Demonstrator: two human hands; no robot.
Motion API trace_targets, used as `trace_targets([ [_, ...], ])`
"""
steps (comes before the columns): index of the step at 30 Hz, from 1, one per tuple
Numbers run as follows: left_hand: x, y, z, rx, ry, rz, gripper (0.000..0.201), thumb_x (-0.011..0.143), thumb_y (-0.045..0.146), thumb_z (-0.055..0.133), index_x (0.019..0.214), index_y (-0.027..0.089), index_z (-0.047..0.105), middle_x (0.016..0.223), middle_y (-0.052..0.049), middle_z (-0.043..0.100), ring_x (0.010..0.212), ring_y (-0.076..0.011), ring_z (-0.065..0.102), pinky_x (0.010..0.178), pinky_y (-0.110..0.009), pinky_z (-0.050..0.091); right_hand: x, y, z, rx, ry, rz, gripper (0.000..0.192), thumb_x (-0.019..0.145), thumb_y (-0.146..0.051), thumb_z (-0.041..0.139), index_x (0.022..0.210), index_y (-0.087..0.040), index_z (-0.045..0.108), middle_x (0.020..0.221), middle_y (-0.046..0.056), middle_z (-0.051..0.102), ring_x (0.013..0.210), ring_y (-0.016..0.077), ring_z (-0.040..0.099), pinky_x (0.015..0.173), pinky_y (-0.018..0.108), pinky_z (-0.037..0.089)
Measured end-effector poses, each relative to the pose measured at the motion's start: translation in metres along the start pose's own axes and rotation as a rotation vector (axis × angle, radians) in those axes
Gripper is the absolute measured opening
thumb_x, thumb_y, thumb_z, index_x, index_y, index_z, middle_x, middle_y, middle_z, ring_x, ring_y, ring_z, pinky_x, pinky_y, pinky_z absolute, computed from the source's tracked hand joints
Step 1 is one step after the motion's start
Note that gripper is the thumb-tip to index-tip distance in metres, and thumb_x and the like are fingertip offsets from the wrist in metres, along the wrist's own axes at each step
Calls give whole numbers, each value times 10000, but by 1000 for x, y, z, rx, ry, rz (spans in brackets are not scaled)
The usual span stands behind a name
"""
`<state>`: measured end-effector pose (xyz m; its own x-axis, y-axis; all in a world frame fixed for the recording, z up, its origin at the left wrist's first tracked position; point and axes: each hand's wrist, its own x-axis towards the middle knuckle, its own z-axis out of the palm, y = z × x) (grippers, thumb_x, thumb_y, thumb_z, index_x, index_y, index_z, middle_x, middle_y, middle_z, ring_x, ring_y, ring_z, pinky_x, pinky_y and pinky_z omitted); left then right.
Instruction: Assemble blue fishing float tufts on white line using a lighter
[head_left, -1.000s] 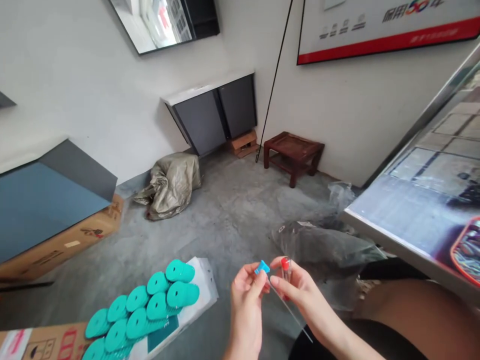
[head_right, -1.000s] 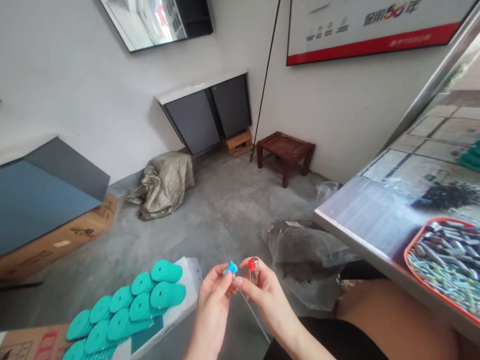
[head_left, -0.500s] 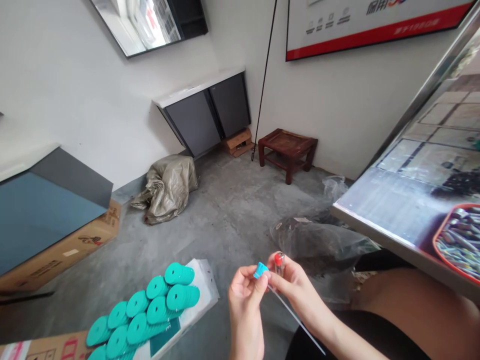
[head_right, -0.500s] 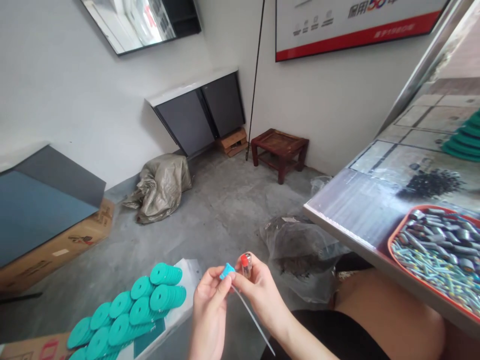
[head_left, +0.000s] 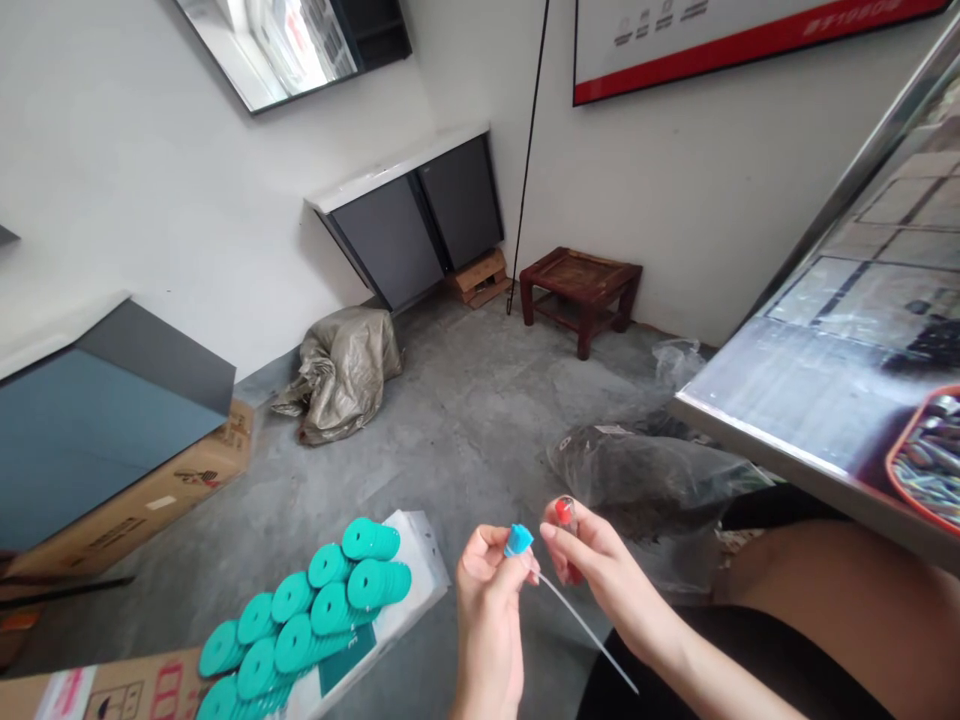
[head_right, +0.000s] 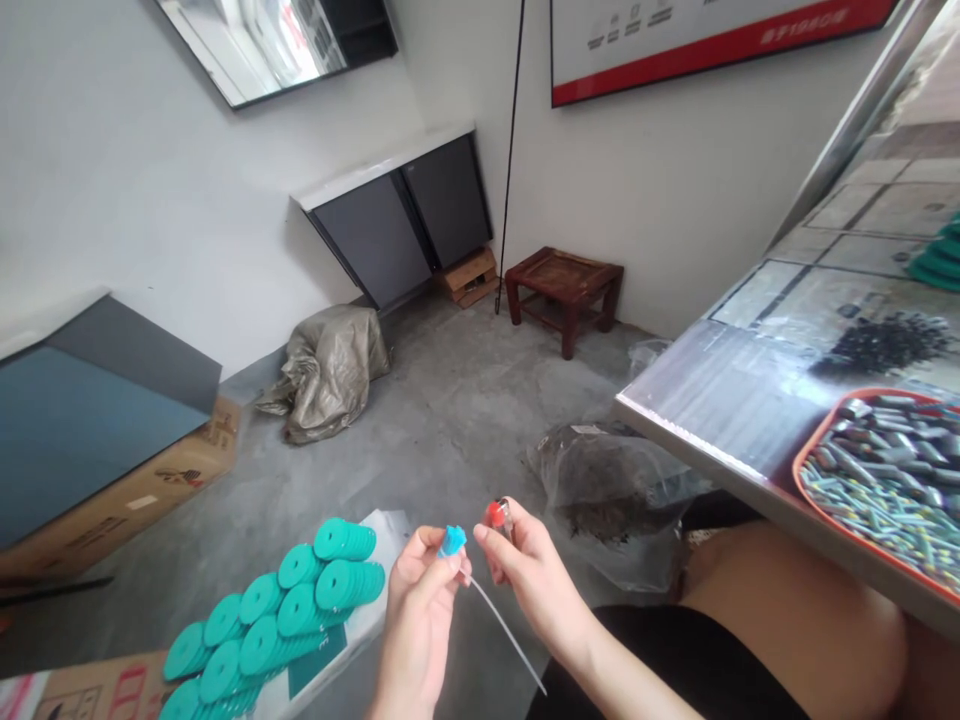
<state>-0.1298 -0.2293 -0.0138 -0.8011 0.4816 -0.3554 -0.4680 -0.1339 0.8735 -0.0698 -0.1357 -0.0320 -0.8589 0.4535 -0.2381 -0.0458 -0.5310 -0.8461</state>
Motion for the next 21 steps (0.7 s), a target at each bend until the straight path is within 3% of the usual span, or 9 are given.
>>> trace_targets([
  [4, 0, 1, 1, -31, 14, -35, 133, 646, 158, 695, 726, 141, 589, 629, 8, 579, 551, -77, 476, 546, -200, 376, -7, 0, -7, -13, -15, 73, 130, 768, -251, 507, 776, -213, 383, 633, -73, 336, 460, 62, 258, 418, 194, 223],
  [7, 0, 3, 1, -29, 20, -39, 195, 636, 163, 728, 783, 141, 602, 680, -3, 605, 551, -73, 486, 536, -196, 381, -9, -1, -14, -68, -76, 32, 56, 822, -249, 450, 791, -208, 427, 689, -47, 372, 548, 86, 340, 498, 207, 319],
  [10, 0, 3, 0, -2, 16, -31, 222, 633, 183, 746, 795, 142, 599, 702, -12, 624, 559, -75, 506, 528, -191, 390, -8, -7, -20, -128, -128, -23, 161, 840, -337, 475, 884, -189, 520, 739, -14, 443, 687, 124, 421, 669, 254, 374],
  [12, -1, 3, 0, 34, 25, -12, 237, 630, 197, 751, 797, 142, 592, 703, -14, 636, 556, -76, 517, 522, -186, 397, -7, -11, -22, -140, -146, 3, 241, 828, -384, 494, 955, -182, 535, 692, -22, 441, 680, 132, 419, 684, 264, 364],
  [15, -3, 2, 1, 99, 94, 60, 274, 601, 212, 766, 774, 149, 564, 684, -18, 659, 540, -81, 535, 519, -182, 413, -8, -13, -21, -134, -130, 75, 279, 824, -449, 479, 815, -175, 534, 585, -45, 368, 582, 117, 369, 587, 242, 335],
  [18, -5, 0, 4, 140, 158, 152, 307, 568, 231, 780, 741, 156, 537, 633, -14, 666, 508, -83, 538, 503, -177, 421, -8, -7, -16, -168, -152, 115, 482, 846, -566, 364, 575, -175, 439, 487, -50, 323, 477, 93, 305, 485, 230, 268],
  [21, -6, 0, 6, 185, 169, 204, 313, 552, 248, 784, 725, 155, 541, 586, -5, 655, 484, -79, 527, 497, -171, 425, -8, 0, -12, -204, -126, 143, 581, 844, -629, 272, 487, -182, 371, 405, -54, 290, 406, 79, 262, 446, 236, 211],
])
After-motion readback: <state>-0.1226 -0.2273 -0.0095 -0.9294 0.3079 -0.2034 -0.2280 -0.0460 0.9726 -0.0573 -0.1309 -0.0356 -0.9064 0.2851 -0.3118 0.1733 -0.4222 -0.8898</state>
